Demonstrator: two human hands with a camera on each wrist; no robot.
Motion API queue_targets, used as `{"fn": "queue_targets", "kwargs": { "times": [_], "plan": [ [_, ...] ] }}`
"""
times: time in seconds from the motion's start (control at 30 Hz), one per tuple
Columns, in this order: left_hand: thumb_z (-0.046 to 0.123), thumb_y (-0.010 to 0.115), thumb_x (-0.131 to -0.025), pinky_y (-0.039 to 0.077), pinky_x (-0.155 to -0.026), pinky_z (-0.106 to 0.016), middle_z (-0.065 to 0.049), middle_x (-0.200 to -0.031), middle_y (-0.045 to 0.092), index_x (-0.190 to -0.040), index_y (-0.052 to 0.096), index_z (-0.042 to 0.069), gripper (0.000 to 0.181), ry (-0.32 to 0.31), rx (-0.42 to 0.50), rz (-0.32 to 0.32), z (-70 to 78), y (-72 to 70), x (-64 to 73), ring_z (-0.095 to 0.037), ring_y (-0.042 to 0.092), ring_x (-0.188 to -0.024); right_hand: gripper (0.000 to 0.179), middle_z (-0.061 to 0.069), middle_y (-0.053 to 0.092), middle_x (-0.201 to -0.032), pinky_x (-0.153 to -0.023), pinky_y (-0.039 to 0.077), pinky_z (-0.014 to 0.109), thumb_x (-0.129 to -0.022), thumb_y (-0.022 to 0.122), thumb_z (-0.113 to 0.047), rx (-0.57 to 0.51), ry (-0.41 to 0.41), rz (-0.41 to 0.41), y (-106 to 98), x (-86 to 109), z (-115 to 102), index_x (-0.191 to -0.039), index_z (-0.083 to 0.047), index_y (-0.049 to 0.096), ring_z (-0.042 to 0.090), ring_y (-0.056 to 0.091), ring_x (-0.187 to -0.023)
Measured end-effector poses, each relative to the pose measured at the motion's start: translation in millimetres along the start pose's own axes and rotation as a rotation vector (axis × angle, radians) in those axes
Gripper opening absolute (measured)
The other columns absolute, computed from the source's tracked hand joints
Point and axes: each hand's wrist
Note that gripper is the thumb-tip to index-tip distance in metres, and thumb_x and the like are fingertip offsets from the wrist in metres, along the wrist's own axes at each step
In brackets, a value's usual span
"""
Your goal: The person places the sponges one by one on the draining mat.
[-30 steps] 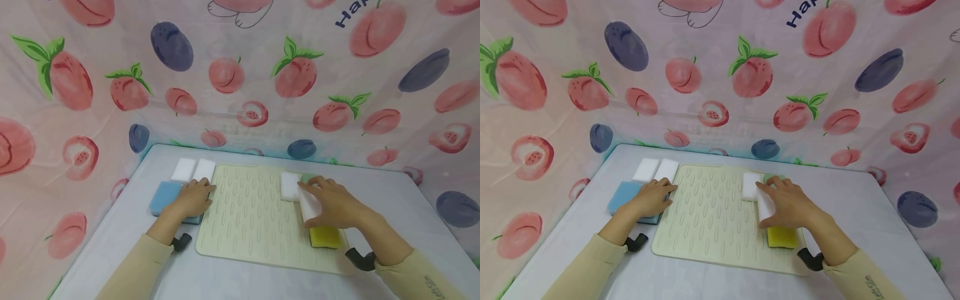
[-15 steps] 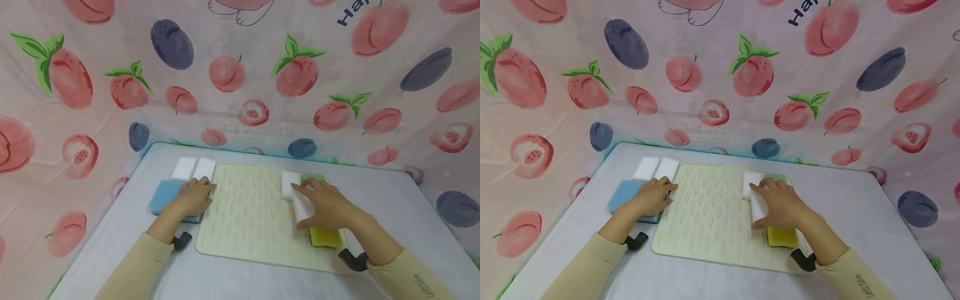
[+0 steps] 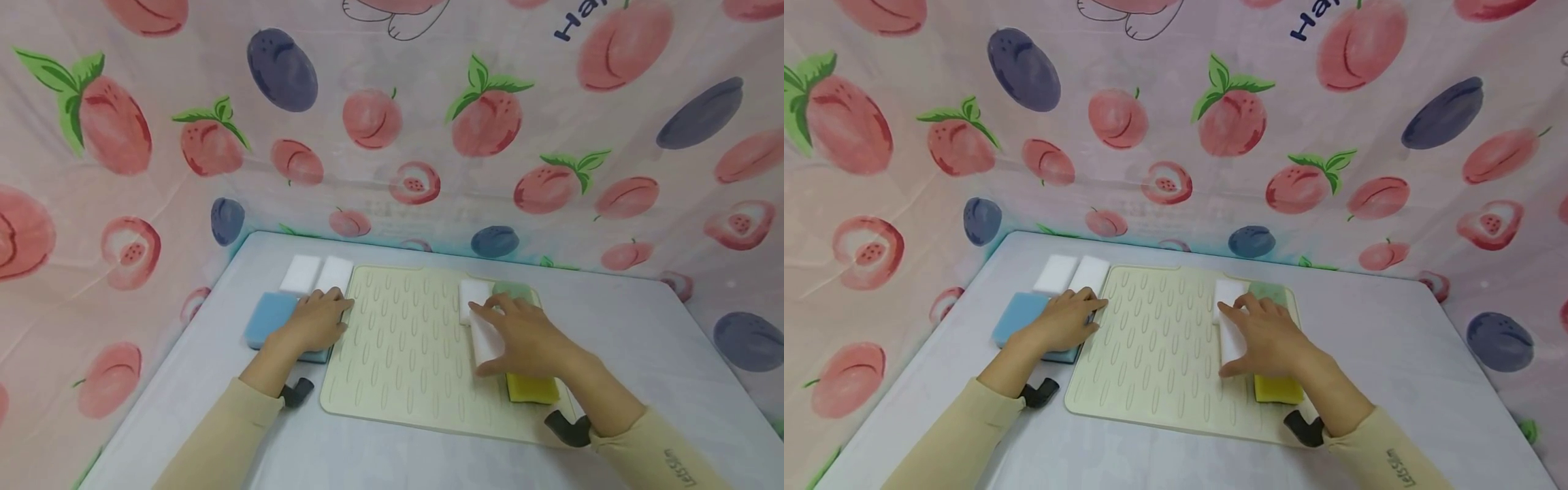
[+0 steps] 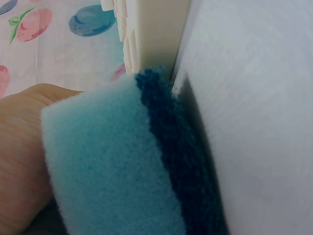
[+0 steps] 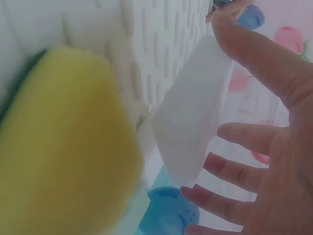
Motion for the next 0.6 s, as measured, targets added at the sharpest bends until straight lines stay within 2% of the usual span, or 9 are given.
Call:
{"fn": "queue_targets", "kwargs": {
  "times": [0.27,0.6],
  "plan": [
    [0.023,0.065,-0.102,0.042,-0.096,-0.052,-0.008,-0.135,0.056,-0.15,0.056,0.012,0.051,0.002,-0.005,0.004,0.1,-0.8,0.3,-0.029,0.049,-0.113,0.108,0.012,0.052,-0.143,-0.111,0.038,0.067,-0.067,0.091,-0.059,0.01,-0.01,0.011,5.2,-1.5,-2.9,-0.157,-0.021,0.047,0.041,0.049,-0.129],
    [0.023,0.065,-0.102,0.042,-0.096,-0.052,-0.008,-0.136,0.056,-0.151,0.055,0.012,0.051,-0.002,-0.001,0.002,2.0,-3.5,0.5,-0.028,0.049,-0.113,0.107,0.011,0.051,-0.144,-0.114,0.034,0.067,-0.069,0.09,-0.06,0.007,0.003,-0.012,9.4,-1.9,-6.8,-0.158,-0.019,0.046,0.042,0.048,-0.13]
  ]
}}
Point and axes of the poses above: each hand's wrist, its own x-axis away from the middle knuckle, its own y-axis out of the palm, z = x × y
